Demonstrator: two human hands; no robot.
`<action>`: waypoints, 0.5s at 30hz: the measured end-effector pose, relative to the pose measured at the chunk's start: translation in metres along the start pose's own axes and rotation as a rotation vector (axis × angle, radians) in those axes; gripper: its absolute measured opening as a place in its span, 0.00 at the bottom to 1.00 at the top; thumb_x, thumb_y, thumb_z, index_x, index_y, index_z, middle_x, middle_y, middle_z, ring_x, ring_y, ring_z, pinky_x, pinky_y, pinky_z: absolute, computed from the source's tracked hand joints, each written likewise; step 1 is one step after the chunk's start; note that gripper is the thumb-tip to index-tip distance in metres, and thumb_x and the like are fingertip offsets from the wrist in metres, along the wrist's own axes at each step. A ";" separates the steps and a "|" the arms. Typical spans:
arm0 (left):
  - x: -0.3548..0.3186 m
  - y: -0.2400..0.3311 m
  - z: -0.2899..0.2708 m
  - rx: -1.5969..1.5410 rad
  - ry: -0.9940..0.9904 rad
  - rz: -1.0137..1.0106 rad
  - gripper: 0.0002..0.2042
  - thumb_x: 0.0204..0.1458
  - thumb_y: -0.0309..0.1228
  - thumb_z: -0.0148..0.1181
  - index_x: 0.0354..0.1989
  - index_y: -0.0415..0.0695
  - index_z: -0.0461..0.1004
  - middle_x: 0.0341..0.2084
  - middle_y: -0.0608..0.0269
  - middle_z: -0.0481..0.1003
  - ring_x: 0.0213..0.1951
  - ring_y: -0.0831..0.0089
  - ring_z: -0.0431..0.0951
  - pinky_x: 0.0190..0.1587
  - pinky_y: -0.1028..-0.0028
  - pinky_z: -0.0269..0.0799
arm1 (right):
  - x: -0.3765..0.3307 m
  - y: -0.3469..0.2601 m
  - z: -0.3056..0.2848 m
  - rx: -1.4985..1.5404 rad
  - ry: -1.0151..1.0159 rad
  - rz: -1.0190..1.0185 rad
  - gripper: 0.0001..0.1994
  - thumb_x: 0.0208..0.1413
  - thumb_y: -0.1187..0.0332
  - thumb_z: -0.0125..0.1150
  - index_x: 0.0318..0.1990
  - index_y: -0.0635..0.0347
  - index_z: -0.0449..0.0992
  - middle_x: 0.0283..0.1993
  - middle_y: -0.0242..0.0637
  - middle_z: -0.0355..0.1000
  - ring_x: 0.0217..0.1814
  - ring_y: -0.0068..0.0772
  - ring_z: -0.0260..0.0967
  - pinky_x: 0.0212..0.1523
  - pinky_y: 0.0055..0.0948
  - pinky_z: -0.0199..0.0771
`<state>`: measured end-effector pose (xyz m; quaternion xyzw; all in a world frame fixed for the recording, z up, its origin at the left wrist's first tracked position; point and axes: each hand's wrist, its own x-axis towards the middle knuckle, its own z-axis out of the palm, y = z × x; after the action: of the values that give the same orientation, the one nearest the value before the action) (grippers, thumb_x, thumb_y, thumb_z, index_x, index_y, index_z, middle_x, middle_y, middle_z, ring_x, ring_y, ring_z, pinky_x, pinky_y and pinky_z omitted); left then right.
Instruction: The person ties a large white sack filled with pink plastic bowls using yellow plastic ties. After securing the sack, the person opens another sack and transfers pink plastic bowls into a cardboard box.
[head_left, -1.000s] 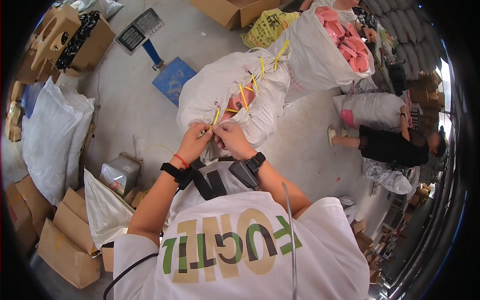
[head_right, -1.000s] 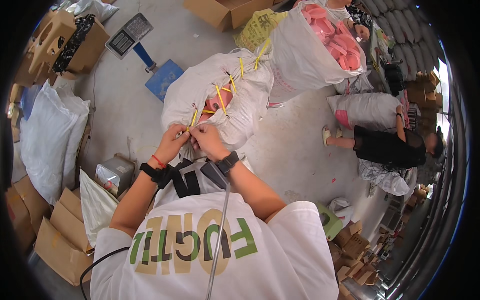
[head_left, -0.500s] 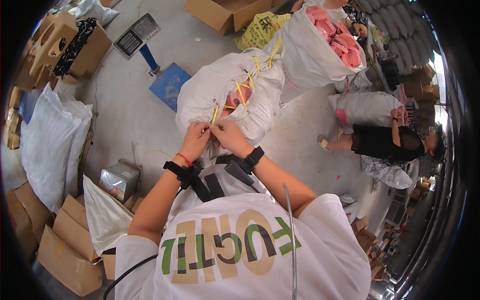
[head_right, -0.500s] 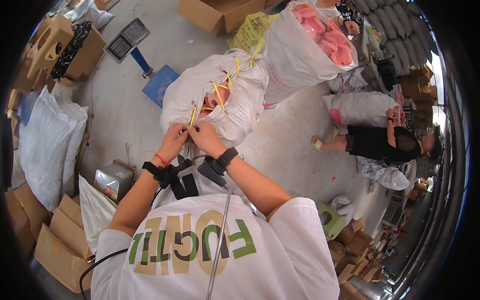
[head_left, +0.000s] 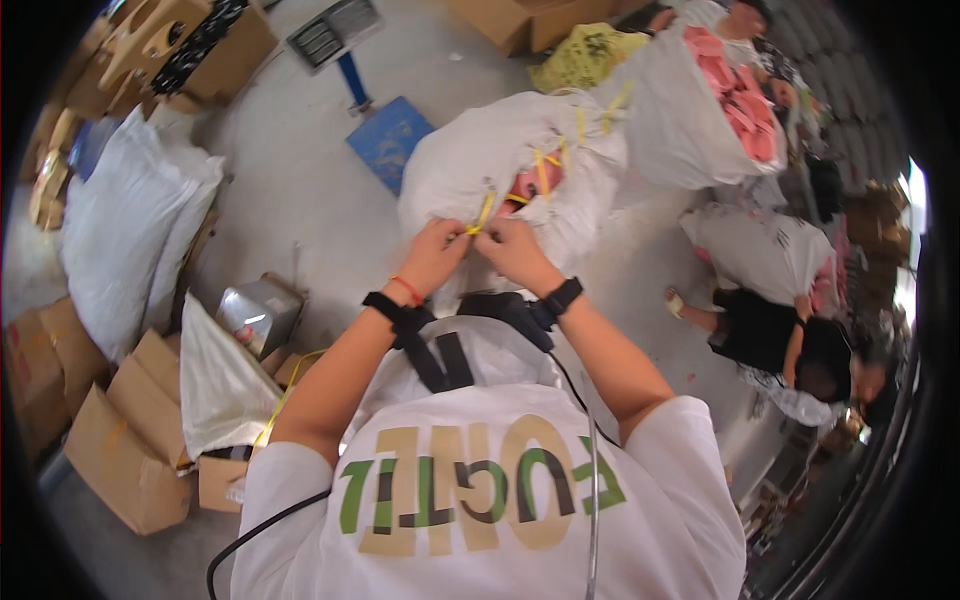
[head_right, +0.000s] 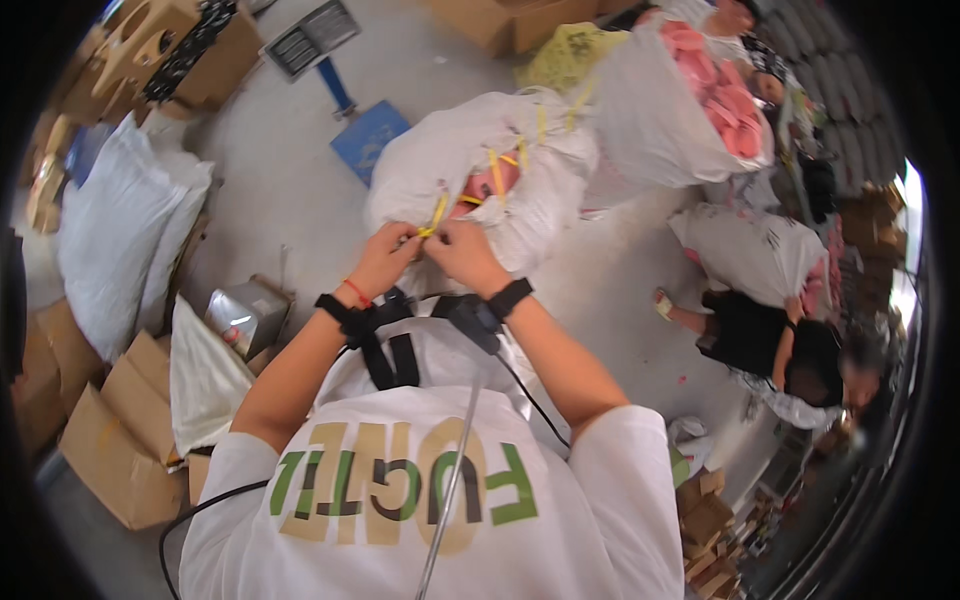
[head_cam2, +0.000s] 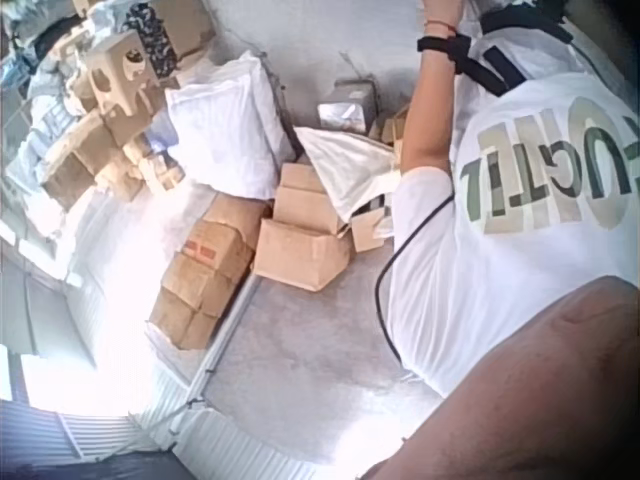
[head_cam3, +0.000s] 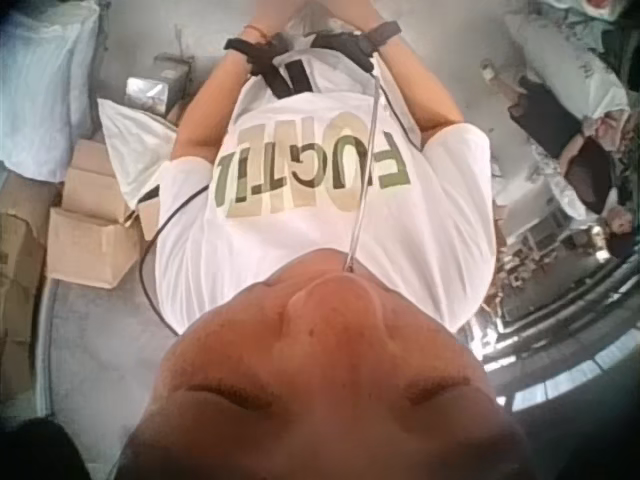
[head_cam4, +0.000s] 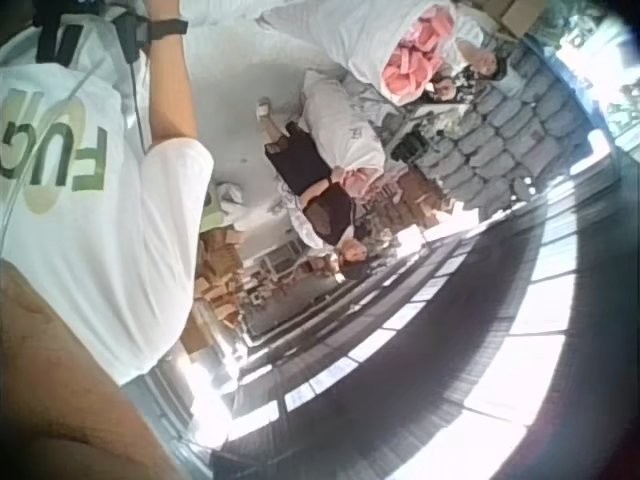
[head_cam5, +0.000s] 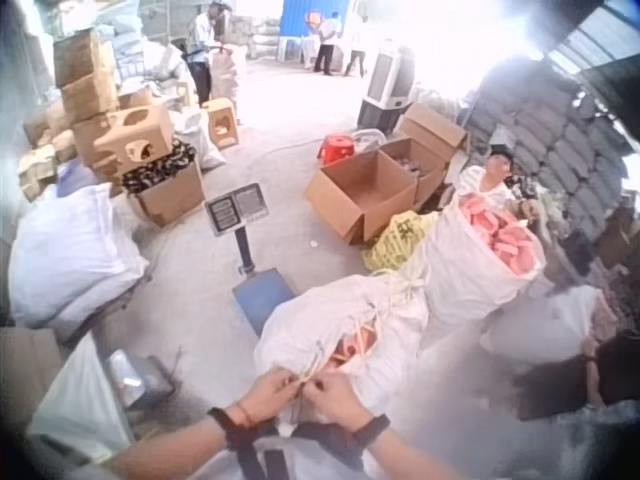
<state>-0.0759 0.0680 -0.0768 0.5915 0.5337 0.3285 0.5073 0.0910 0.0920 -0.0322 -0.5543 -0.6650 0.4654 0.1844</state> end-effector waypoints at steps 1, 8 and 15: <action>0.002 -0.005 0.003 -0.005 0.010 0.016 0.09 0.52 0.31 0.55 0.38 0.38 0.72 0.33 0.54 0.72 0.36 0.65 0.73 0.39 0.70 0.69 | -0.004 0.003 0.005 0.018 0.012 0.017 0.13 0.47 0.64 0.55 0.25 0.69 0.72 0.21 0.48 0.69 0.23 0.45 0.69 0.26 0.38 0.65; 0.002 -0.001 -0.003 -0.032 -0.058 0.017 0.10 0.50 0.32 0.50 0.35 0.39 0.74 0.29 0.49 0.71 0.38 0.55 0.68 0.43 0.64 0.65 | -0.025 0.007 0.046 0.096 0.174 0.186 0.10 0.53 0.68 0.53 0.30 0.68 0.72 0.23 0.48 0.71 0.24 0.45 0.69 0.27 0.36 0.67; 0.002 0.009 0.001 0.012 -0.061 -0.017 0.10 0.51 0.30 0.51 0.38 0.39 0.74 0.33 0.51 0.69 0.40 0.56 0.68 0.44 0.66 0.65 | -0.024 -0.002 0.028 -0.282 0.366 -0.172 0.08 0.50 0.72 0.59 0.38 0.62 0.71 0.30 0.44 0.70 0.28 0.42 0.70 0.28 0.35 0.69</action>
<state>-0.0716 0.0704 -0.0691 0.5997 0.5251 0.3027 0.5225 0.0760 0.0590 -0.0378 -0.5908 -0.7237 0.2426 0.2617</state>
